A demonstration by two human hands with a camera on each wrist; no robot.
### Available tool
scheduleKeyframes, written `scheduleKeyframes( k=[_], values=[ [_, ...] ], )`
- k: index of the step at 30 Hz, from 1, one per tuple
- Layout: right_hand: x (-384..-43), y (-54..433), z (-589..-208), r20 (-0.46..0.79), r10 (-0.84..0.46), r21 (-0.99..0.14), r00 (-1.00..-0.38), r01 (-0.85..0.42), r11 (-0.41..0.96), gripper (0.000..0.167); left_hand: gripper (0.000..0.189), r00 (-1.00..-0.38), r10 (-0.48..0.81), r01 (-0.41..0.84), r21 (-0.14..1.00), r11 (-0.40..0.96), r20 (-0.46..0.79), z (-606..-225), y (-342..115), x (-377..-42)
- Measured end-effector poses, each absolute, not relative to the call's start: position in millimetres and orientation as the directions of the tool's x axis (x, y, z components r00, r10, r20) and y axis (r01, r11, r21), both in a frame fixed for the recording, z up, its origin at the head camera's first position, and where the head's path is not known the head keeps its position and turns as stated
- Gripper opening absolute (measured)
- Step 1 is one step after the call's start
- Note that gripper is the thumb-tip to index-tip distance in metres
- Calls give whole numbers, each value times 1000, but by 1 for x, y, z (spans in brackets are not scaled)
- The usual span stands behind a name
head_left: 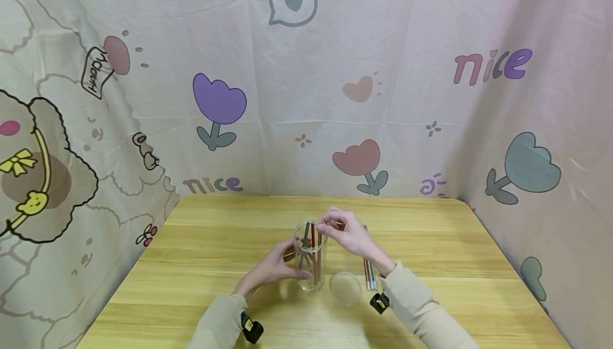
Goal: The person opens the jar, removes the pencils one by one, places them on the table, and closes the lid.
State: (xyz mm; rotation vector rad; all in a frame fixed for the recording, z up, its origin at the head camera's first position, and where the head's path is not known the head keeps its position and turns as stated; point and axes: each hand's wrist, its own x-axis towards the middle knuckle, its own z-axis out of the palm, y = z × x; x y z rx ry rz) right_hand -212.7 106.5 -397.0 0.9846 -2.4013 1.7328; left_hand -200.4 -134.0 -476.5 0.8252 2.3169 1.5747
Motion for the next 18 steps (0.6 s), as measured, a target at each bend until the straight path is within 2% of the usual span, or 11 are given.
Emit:
scheduleKeyframes(
  k=[11,18],
  values=[
    [-210,102,-398,417,-429,-840,-801,-520,153,14,77,-814,564,332,906,262,135,-477,-134,-201],
    [-210,100,-399,455,-399,-845,-796,-527,88,18,76,-815,565,323,910,261,128,-478,-134,-201]
  ],
)
